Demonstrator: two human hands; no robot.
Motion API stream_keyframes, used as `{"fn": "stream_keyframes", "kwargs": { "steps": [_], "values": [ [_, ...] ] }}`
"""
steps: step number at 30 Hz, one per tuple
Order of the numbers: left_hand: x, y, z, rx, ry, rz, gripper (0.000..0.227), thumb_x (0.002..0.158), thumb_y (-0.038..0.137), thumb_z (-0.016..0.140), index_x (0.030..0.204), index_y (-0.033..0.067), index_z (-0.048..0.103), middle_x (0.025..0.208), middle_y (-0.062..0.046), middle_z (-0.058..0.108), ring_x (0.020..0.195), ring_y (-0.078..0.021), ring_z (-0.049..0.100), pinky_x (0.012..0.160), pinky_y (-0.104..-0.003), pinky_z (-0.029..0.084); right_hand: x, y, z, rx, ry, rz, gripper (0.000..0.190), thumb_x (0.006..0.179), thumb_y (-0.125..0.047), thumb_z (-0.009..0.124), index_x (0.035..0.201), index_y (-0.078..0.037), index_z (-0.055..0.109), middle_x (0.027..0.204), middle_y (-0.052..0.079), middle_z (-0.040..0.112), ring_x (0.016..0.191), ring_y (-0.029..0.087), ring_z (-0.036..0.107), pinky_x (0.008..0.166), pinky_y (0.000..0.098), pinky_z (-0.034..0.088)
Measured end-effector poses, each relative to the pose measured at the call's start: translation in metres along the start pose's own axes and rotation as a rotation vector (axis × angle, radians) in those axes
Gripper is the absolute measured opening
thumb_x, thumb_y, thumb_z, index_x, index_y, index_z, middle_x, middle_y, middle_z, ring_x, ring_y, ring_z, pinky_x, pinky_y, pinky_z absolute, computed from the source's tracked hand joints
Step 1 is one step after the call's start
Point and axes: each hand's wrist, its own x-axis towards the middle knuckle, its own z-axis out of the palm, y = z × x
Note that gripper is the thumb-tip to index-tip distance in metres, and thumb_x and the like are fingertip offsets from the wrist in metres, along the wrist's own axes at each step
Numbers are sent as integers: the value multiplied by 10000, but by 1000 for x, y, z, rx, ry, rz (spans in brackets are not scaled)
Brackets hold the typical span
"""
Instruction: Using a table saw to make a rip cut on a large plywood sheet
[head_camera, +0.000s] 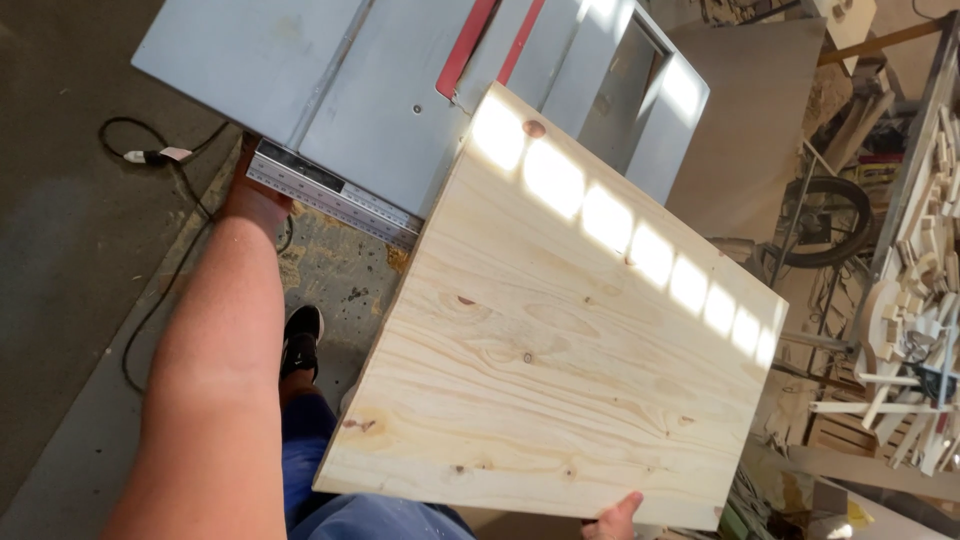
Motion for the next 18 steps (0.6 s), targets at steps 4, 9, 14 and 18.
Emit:
{"fn": "stream_keyframes", "kwargs": {
  "steps": [4,9,14,18],
  "values": [
    [-19,-20,-6,223,62,-3,419,985,184,508,1392,196,605,1342,-85,695,1186,-276,696,869,-433,597,-22,-13,-2,82,-65,79,934,969,-896,352,1323,-74,617,1262,129,695,1046,467,673,788,497,536],
    [-257,33,-54,-919,49,-105,672,1070,634,434,830,54,673,804,-138,682,765,-292,640,761,-463,473,-3,-20,-5,162,-7,103,940,943,-875,504,1316,-15,581,1226,110,668,977,424,680,714,504,563],
    [-368,55,10,-853,33,160,449,997,515,494,938,102,660,910,-123,762,851,-286,692,773,-412,482,16,-1,-8,222,45,146,916,931,-833,615,1293,8,595,1193,95,662,921,365,692,618,499,589],
    [-389,54,24,-586,121,129,465,1041,547,404,881,132,540,810,-127,652,774,-344,626,675,-464,397,16,5,-14,297,31,124,797,912,-766,665,1236,-38,635,1190,82,676,922,299,711,585,485,603]
  ]
}}
